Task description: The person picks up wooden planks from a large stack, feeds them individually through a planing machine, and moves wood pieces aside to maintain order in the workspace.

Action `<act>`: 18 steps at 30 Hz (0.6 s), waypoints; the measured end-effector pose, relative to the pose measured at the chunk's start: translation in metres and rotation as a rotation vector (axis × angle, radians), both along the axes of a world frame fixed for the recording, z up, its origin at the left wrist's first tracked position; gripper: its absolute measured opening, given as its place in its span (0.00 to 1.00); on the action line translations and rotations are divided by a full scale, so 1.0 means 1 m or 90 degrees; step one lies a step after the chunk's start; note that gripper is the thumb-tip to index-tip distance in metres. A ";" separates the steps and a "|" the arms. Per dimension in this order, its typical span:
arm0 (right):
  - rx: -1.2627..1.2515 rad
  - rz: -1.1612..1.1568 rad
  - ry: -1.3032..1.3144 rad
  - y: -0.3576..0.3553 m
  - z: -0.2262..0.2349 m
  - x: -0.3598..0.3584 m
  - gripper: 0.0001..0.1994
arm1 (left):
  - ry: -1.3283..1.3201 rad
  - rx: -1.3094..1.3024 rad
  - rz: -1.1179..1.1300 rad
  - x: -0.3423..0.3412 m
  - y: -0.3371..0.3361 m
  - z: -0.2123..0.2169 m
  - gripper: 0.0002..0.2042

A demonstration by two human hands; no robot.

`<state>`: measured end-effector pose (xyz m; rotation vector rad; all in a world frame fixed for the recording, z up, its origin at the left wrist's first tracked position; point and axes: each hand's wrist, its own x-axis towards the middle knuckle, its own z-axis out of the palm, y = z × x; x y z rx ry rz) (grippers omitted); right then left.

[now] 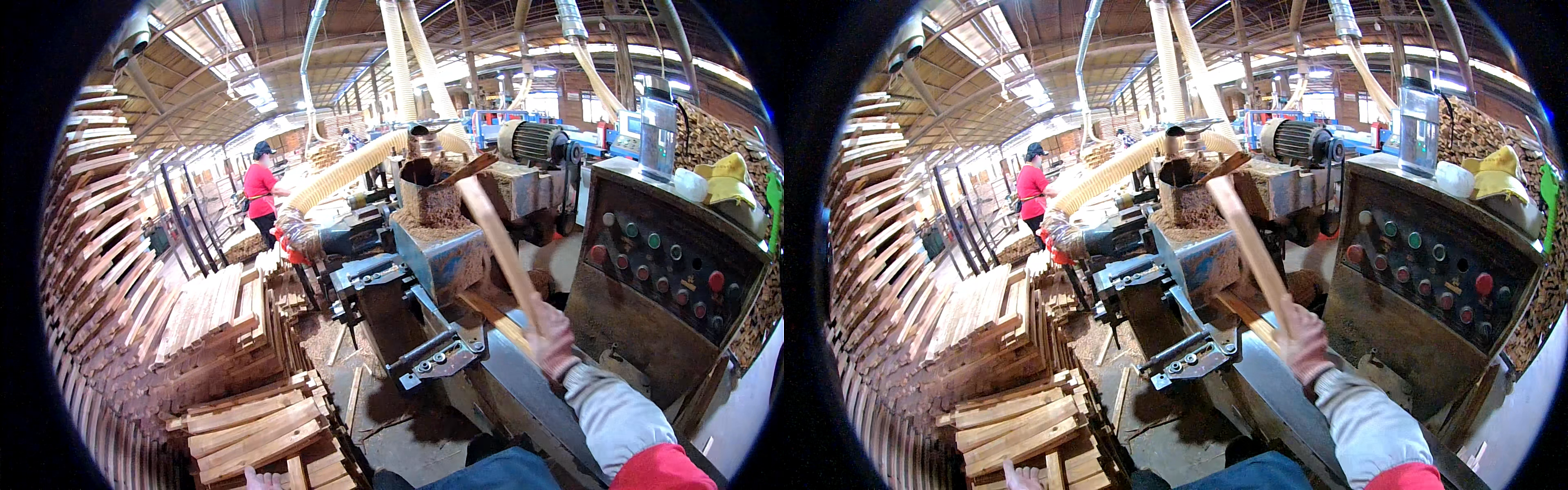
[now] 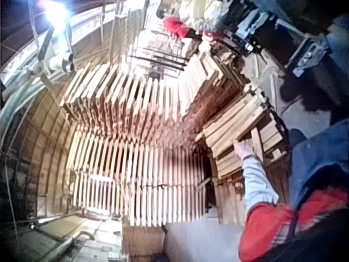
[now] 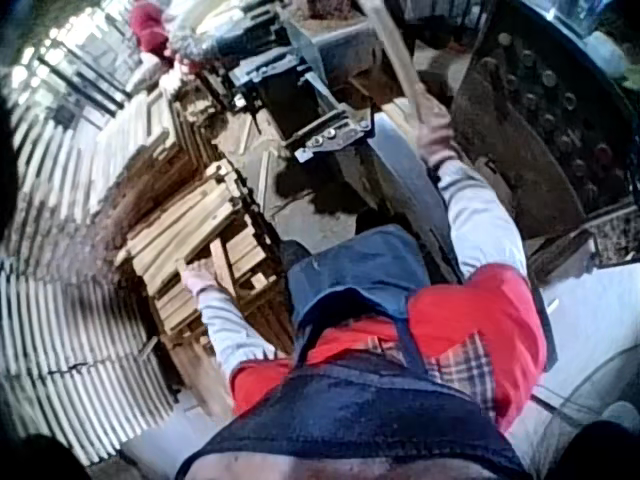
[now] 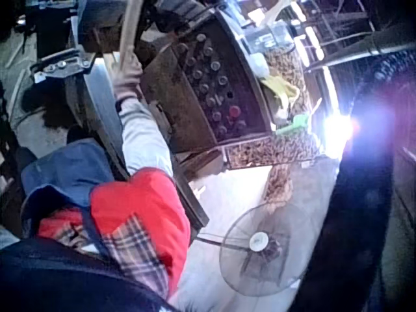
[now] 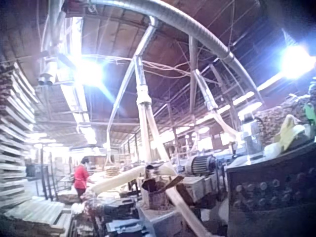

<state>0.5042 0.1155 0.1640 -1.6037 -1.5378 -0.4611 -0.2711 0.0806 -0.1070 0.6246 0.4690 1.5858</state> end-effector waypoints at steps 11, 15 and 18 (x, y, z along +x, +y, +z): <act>-0.398 0.019 -0.022 -0.266 0.009 -0.010 0.29 | 0.337 -0.437 0.409 0.004 0.076 -0.011 0.25; -0.333 -0.008 -0.232 -0.309 0.003 -0.001 0.26 | 0.066 -0.415 0.543 -0.002 0.063 -0.023 0.27; -0.435 0.033 -0.254 -0.250 0.015 -0.003 0.23 | 0.204 -0.417 0.531 -0.008 0.035 0.002 0.30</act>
